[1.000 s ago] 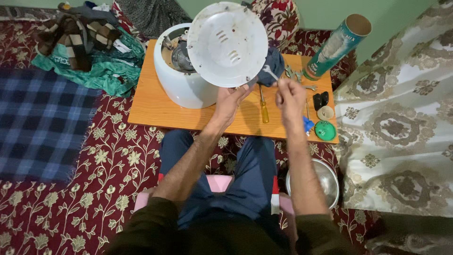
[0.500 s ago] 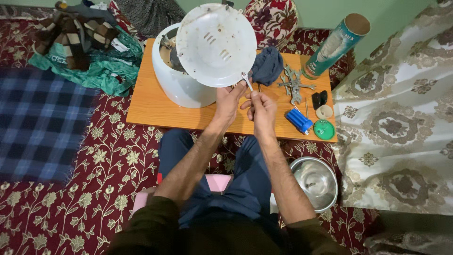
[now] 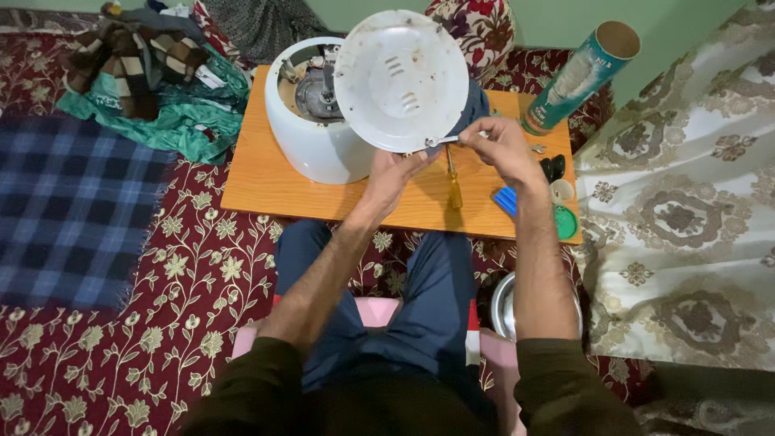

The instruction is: The person sits at a low table servicing a white electric appliance with its cover removed. They unscrew parts of the base plate with a screwdriver, pour contents from a canister, handle small components and fasteners, and use a wrench on the plate while sorting parts on the table.

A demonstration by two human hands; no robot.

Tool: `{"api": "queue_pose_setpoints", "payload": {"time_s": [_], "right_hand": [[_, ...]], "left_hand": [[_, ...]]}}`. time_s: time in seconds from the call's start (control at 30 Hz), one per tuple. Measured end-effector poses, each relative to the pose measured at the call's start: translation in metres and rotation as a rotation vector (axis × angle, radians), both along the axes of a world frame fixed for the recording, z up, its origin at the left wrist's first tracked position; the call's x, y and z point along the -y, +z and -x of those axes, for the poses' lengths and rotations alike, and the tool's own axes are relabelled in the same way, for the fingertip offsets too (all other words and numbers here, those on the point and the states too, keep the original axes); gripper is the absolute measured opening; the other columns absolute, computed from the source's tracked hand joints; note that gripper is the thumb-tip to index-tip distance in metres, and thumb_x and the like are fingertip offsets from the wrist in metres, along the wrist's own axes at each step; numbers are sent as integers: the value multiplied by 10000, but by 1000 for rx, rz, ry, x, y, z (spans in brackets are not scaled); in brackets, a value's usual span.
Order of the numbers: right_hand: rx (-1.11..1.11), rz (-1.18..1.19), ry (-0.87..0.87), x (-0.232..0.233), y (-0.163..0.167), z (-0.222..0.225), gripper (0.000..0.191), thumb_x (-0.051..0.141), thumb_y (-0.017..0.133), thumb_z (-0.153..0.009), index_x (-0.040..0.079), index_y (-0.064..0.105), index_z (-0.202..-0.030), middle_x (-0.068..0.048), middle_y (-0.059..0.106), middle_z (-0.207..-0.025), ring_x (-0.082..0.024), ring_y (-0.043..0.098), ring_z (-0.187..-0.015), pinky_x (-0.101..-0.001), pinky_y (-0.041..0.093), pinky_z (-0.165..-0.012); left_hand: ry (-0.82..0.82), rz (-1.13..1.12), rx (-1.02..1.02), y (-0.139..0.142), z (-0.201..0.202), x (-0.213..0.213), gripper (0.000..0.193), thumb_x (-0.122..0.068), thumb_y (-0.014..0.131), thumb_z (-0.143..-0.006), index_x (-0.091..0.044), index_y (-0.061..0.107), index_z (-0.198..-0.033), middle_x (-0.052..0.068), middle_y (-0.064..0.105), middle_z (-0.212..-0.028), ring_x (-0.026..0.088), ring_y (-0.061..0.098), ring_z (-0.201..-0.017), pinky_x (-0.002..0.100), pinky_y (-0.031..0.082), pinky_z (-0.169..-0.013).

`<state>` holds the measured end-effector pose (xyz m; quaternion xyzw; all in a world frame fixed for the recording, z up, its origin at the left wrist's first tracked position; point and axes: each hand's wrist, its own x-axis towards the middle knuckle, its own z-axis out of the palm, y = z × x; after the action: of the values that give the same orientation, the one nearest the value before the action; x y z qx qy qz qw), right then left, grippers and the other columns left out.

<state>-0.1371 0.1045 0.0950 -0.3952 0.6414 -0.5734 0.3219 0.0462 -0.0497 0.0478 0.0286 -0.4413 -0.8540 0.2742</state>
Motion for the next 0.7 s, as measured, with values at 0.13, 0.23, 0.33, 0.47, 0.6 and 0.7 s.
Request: {"api": "queue_pose_setpoints", "payload": {"time_s": [0.13,0.23,0.33,0.47,0.6,0.7], "right_hand": [[74,102,-224,0,-6,-23,169,189,672,-1008,43,706,-929,100,454,-609,-8,331,-489,-219,206,-443],[182,187,-370,10,-32,-64,185,210,666,-1014,47,699,-932,84,470,-596,-18,362,-473,-217,246,-432],[269,240,-430,18,-49,-93,220,243,649,-1035,48,693,-945,64,473,-579,-26,369,-461,-217,253,-425],[349,292,-484,29,-57,-111,242,268,627,-1043,51,693,-960,39,507,-588,-34,383,-465,-217,245,-422],[392,253,-465,33,-61,-115,268,283,608,-1047,46,692,-953,19,547,-592,-38,374,-453,-217,233,-416],[376,235,-399,30,-63,-106,280,287,623,-1034,40,701,-928,34,513,-569,-44,372,-442,-223,235,-411]], "left_hand": [[38,-62,-43,-1,4,-3,504,66,609,-938,52,439,-1412,174,595,-1353,297,642,-1233,460,552,-1107],[94,-67,-1,-3,8,-4,422,57,618,-976,76,501,-1381,177,638,-1297,286,656,-1176,412,562,-1021],[129,-98,-17,-6,13,-9,382,48,618,-975,51,543,-1350,149,672,-1255,236,670,-1161,357,573,-985],[194,-91,-62,-9,18,-10,362,69,624,-976,46,561,-1332,145,677,-1231,218,679,-1119,350,581,-957],[188,-78,-136,-12,20,-6,354,83,612,-990,52,571,-1340,151,679,-1236,231,674,-1111,362,577,-973],[164,-84,-128,-11,17,-3,367,85,606,-980,49,567,-1343,154,683,-1242,241,673,-1125,375,573,-1006]]}}
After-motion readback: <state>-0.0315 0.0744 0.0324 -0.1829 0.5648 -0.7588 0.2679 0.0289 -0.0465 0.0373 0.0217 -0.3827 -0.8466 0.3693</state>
